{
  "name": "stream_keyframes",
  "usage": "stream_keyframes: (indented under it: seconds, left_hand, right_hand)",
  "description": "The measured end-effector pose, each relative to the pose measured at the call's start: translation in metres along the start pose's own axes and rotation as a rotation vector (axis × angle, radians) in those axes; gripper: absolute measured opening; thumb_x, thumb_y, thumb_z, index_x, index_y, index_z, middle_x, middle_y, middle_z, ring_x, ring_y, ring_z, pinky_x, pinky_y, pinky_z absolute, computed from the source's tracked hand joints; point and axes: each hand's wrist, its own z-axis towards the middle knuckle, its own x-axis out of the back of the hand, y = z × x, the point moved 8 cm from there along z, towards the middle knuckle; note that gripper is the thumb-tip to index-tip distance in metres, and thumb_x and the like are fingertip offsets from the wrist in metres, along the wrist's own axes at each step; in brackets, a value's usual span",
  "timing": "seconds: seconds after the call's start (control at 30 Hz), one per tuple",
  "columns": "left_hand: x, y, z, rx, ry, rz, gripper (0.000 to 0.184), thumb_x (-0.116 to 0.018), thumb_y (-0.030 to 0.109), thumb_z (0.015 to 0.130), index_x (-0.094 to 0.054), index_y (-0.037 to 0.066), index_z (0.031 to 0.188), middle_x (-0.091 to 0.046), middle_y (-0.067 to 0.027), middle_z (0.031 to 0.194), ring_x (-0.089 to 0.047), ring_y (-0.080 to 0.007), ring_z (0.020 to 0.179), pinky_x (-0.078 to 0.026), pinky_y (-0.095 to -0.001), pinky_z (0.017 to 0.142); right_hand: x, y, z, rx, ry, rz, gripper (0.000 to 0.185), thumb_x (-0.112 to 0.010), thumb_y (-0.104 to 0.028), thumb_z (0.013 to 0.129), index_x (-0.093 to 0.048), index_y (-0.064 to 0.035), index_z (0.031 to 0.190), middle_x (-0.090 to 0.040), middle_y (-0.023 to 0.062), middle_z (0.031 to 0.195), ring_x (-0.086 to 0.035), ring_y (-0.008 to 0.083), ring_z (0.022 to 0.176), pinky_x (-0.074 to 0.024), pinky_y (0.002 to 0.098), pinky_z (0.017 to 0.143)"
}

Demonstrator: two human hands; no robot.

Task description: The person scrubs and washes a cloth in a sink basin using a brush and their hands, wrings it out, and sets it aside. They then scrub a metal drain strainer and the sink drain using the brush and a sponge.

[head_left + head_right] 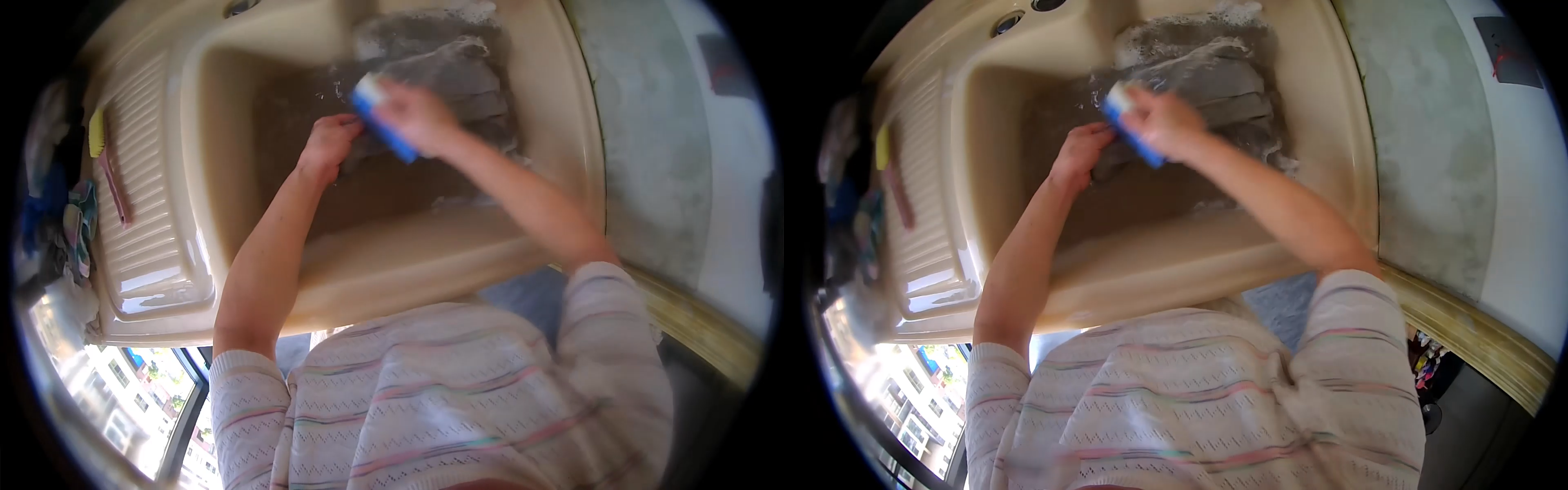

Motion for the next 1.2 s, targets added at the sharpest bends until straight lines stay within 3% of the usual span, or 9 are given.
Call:
stream_keyframes:
  seconds: [0.03,0.13,0.27,0.43,0.6,0.77,0.97,1.1,1.2]
  left_hand:
    - [0.008,-0.001,-0.004,0.006,0.049,0.041,0.027,-0.058,0.013,0.079,-0.058,-0.005,0.099,-0.060,-0.0098,0.087,-0.056,-0.0159,0.076,-0.046,-0.0280,0.069]
    - [0.024,0.006,-0.016,0.045,0.132,0.081,0.030,-0.059,0.013,0.076,-0.058,-0.005,0.101,-0.059,-0.0107,0.091,-0.053,-0.0167,0.084,-0.043,-0.0290,0.073]
    - [0.011,0.011,-0.011,0.038,0.047,0.101,0.030,-0.059,0.012,0.075,-0.059,-0.005,0.100,-0.059,-0.0097,0.091,-0.052,-0.0162,0.085,-0.041,-0.0277,0.075]
    - [0.002,0.007,-0.006,0.018,0.017,0.143,0.020,-0.056,0.013,0.080,-0.061,-0.003,0.092,-0.061,-0.0062,0.080,-0.055,-0.0122,0.072,-0.045,-0.0269,0.065]
    - [0.015,0.022,-0.020,-0.057,0.155,0.343,0.023,-0.057,0.014,0.080,-0.061,-0.003,0.095,-0.061,-0.0074,0.084,-0.055,-0.0124,0.075,-0.045,-0.0265,0.068]
    - [0.000,0.028,-0.021,-0.004,0.033,0.232,0.029,-0.058,0.017,0.080,-0.059,-0.003,0.100,-0.062,-0.0071,0.088,-0.055,-0.0133,0.078,-0.044,-0.0266,0.072]
    - [0.001,0.015,-0.011,0.023,-0.031,0.252,0.030,-0.058,0.019,0.081,-0.059,-0.001,0.103,-0.062,-0.0063,0.092,-0.055,-0.0131,0.084,-0.044,-0.0266,0.074]
    - [0.001,0.008,-0.011,0.089,-0.092,0.206,0.034,-0.060,0.022,0.080,-0.059,-0.002,0.103,-0.061,-0.0057,0.094,-0.054,-0.0122,0.087,-0.043,-0.0269,0.076]
    - [-0.002,0.012,-0.008,-0.040,-0.100,0.436,0.036,-0.060,0.023,0.079,-0.058,-0.002,0.104,-0.062,-0.0054,0.093,-0.055,-0.0121,0.084,-0.044,-0.0270,0.073]
  right_hand:
    - [-0.029,-0.015,-0.012,-0.029,-0.114,-0.178,0.048,-0.053,-0.032,0.082,-0.044,-0.0150,0.125,-0.056,0.0178,0.108,-0.055,0.0316,0.095,-0.0430,0.0391,0.083]
    - [-0.048,0.069,0.012,0.182,-0.064,-0.674,0.043,-0.050,-0.034,0.081,-0.046,-0.0209,0.122,-0.050,0.0199,0.105,-0.055,0.0358,0.095,-0.0457,0.0431,0.077]
    - [0.062,0.114,0.023,-0.258,-0.146,-0.871,0.039,-0.046,-0.034,0.084,-0.047,-0.0215,0.121,-0.051,0.0191,0.108,-0.054,0.0327,0.098,-0.0460,0.0429,0.077]
    - [0.080,0.033,0.013,-0.266,-0.068,-0.314,0.043,-0.047,-0.040,0.082,-0.045,-0.0256,0.123,-0.056,0.0220,0.095,-0.056,0.0322,0.093,-0.0467,0.0417,0.077]
    - [-0.040,0.034,0.001,0.144,-0.142,-0.591,0.046,-0.048,-0.039,0.082,-0.041,-0.0254,0.126,-0.049,0.0202,0.107,-0.055,0.0362,0.094,-0.0456,0.0422,0.080]
    - [0.084,0.107,0.018,-0.370,-0.159,-0.828,0.044,-0.049,-0.035,0.083,-0.046,-0.0153,0.122,-0.052,0.0184,0.109,-0.054,0.0322,0.098,-0.0431,0.0411,0.085]
    - [0.144,0.103,0.024,-0.326,0.018,0.142,0.044,-0.056,-0.037,0.082,-0.051,-0.0080,0.115,-0.061,0.0101,0.090,-0.059,0.0169,0.088,-0.0465,0.0334,0.080]
    - [0.103,0.051,0.018,-0.398,-0.477,1.058,0.040,-0.056,-0.032,0.084,-0.052,-0.0044,0.112,-0.060,0.0058,0.091,-0.057,0.0131,0.085,-0.0480,0.0274,0.069]
    - [0.078,0.006,0.029,0.155,-0.041,-0.577,0.045,-0.057,-0.038,0.079,-0.053,-0.0122,0.116,-0.061,0.0134,0.095,-0.059,0.0233,0.086,-0.0465,0.0338,0.070]
